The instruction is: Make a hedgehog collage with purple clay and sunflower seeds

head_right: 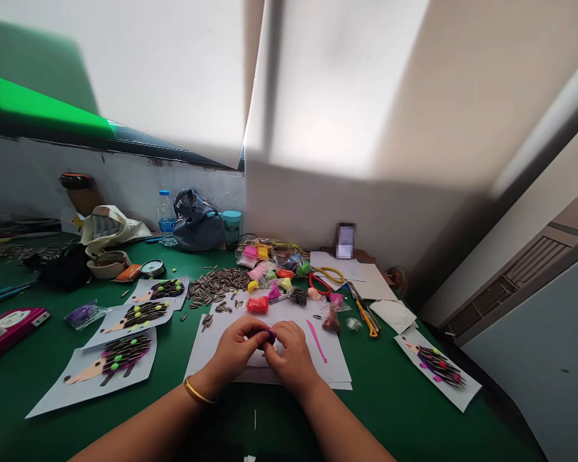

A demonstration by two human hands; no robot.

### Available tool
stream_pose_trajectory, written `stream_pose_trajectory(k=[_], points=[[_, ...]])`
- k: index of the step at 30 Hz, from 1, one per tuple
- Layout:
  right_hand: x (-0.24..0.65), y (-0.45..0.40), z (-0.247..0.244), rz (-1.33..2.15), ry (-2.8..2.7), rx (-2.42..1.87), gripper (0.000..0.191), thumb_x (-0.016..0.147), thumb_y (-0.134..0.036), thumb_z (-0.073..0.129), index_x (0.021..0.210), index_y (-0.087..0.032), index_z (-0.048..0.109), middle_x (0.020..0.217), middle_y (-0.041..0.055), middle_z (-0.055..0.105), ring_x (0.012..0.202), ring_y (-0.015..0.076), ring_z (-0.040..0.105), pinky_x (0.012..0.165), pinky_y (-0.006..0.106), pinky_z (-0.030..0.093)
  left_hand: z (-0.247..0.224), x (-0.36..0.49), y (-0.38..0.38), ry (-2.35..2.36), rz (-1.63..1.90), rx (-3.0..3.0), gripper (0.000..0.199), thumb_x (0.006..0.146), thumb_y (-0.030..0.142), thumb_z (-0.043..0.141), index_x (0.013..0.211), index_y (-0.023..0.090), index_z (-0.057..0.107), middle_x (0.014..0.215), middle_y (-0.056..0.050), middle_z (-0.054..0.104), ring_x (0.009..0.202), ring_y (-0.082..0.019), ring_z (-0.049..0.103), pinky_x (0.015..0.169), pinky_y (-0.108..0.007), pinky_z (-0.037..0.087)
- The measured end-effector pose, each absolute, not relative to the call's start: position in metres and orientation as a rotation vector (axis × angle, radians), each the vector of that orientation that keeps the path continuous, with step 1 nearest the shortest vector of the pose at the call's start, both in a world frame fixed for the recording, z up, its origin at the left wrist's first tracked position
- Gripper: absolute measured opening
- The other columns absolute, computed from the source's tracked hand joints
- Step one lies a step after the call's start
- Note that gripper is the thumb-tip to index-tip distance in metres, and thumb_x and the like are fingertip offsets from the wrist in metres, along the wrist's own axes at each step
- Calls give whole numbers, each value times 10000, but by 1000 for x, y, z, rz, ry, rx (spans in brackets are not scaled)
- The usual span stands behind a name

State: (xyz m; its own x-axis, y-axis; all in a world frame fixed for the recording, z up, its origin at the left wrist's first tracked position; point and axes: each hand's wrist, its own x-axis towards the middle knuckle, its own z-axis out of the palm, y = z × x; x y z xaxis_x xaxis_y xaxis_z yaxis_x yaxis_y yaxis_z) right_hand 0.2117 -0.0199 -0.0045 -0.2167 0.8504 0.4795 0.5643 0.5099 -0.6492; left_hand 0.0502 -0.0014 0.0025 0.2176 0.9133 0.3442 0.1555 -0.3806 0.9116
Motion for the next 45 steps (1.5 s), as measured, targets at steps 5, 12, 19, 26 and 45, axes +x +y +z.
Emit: stream_pose_trajectory(k=[5, 12, 19, 26, 45], points=[[213, -18, -7, 437, -1891, -1146, 111, 891, -279, 597, 928, -234, 692, 920, 43, 671, 916, 217, 576, 849, 355, 429, 4, 51, -1, 993, 1244, 1682, 146, 810, 292, 667, 905, 187, 701, 884, -44, 677, 815, -189, 628, 731, -305, 506], [213, -21, -3, 420, -1894, -1174, 87, 848, -188, 596, 825, -222, 673, 860, 24, 651, 883, 205, 560, 843, 344, 412, 7, 54, -3, 947, 1191, 1557, 147, 806, 311, 653, 845, 173, 685, 802, -35, 667, 702, -169, 623, 664, -292, 518], [213, -21, 0, 423, -1878, -1165, 121, 873, -204, 567, 809, -222, 667, 865, 30, 657, 886, 205, 561, 839, 345, 412, 7, 54, 0, 968, 1257, 1525, 240, 759, 321, 703, 956, 185, 698, 966, -62, 667, 815, -190, 640, 711, -306, 534], [214, -20, -3, 425, -1902, -1152, 65, 860, -253, 616, 855, -222, 673, 893, 30, 657, 907, 212, 554, 847, 350, 401, 7, 54, 1, 919, 1162, 1405, 174, 788, 330, 667, 814, 158, 669, 739, -37, 677, 666, -176, 635, 627, -293, 529], [214, -21, 2, 396, -1864, -1155, 107, 857, -197, 572, 790, -220, 653, 828, 27, 644, 857, 205, 559, 810, 340, 411, 7, 51, -1, 1019, 1222, 1627, 201, 798, 297, 660, 964, 198, 714, 947, -61, 695, 867, -210, 648, 794, -336, 526]])
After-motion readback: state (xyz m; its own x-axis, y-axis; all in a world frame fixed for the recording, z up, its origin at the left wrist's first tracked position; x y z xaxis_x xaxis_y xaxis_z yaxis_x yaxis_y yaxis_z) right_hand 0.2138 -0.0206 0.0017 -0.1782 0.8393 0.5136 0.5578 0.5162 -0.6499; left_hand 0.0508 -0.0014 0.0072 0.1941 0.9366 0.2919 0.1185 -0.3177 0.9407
